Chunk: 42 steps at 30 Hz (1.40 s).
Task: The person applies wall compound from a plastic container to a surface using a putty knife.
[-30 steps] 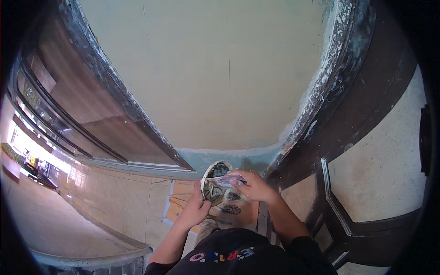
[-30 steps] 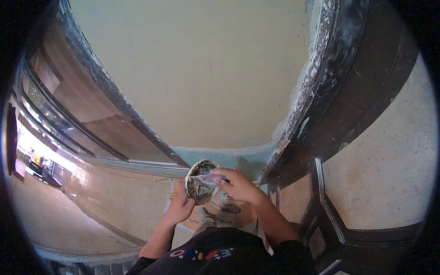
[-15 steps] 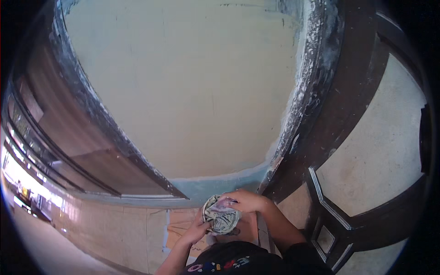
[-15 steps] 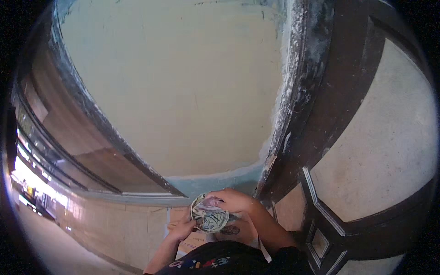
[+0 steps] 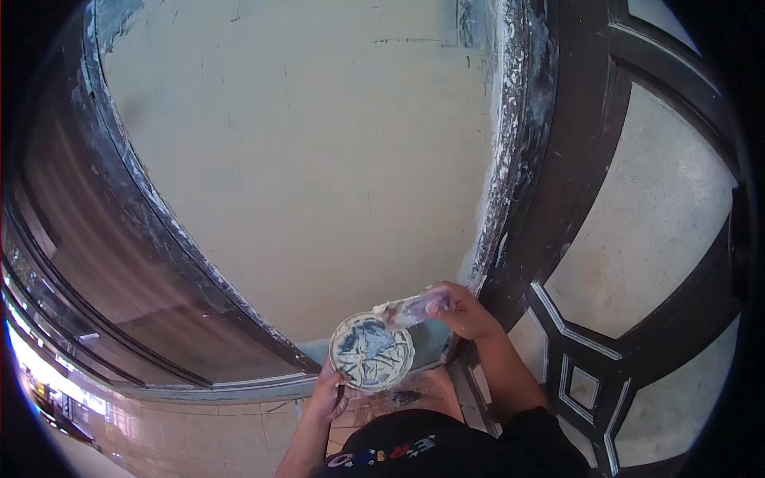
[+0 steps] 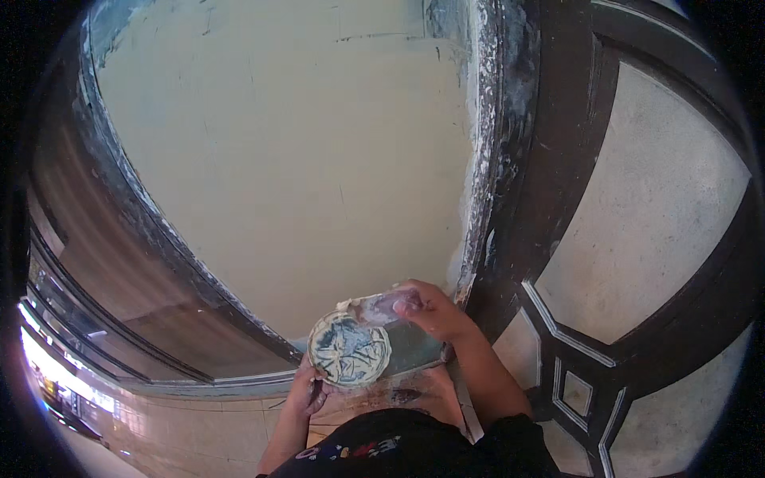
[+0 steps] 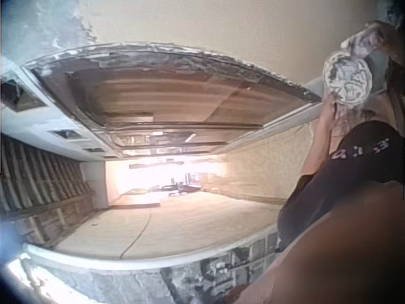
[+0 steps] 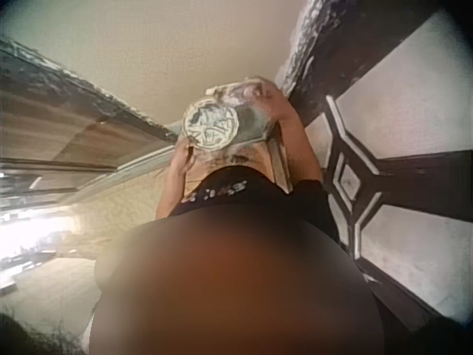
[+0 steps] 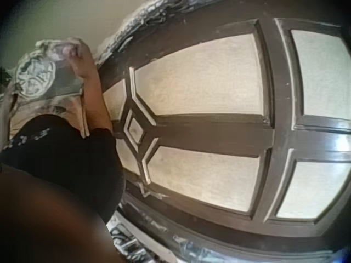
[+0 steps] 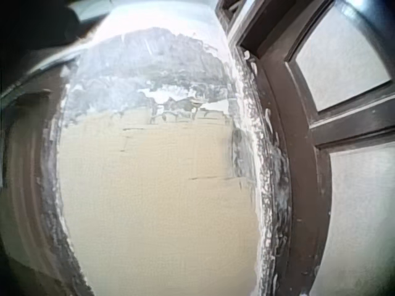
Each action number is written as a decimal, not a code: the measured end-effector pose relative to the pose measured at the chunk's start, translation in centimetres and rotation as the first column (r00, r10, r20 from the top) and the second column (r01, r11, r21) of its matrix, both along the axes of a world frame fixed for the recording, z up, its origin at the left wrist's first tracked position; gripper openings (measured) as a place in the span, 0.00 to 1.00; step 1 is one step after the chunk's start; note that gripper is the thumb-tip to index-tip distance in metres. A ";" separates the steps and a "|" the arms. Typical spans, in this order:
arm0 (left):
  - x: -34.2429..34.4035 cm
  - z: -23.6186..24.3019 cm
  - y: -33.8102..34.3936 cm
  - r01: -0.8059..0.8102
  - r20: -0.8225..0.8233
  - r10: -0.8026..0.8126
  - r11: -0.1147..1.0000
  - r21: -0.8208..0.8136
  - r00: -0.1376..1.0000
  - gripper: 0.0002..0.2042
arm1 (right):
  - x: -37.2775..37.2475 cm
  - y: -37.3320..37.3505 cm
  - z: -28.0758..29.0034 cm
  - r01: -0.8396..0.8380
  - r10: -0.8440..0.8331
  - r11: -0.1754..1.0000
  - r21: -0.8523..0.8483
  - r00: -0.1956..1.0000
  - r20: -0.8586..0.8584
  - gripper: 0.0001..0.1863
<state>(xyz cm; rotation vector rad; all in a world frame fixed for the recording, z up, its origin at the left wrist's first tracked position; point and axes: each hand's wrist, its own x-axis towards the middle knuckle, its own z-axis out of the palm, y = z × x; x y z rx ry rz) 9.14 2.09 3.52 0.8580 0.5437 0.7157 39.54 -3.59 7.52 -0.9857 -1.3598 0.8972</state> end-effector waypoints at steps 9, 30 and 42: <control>-1.6 0.4 2.4 0.047 0.073 -0.048 0.999 0.006 0.996 0.33 | -2.4 0.2 4.0 0.244 -0.168 0.932 0.268 0.946 -0.278 0.14; -5.8 -6.7 7.6 0.058 0.084 -0.066 0.994 0.093 0.994 0.35 | 6.1 4.1 33.3 0.504 -0.989 -0.031 0.863 0.112 -0.101 0.18; -6.3 -7.4 7.3 -0.058 -0.028 0.059 0.998 0.006 0.998 0.30 | 6.5 9.0 36.9 0.467 -0.818 -0.018 0.884 -0.516 0.256 0.13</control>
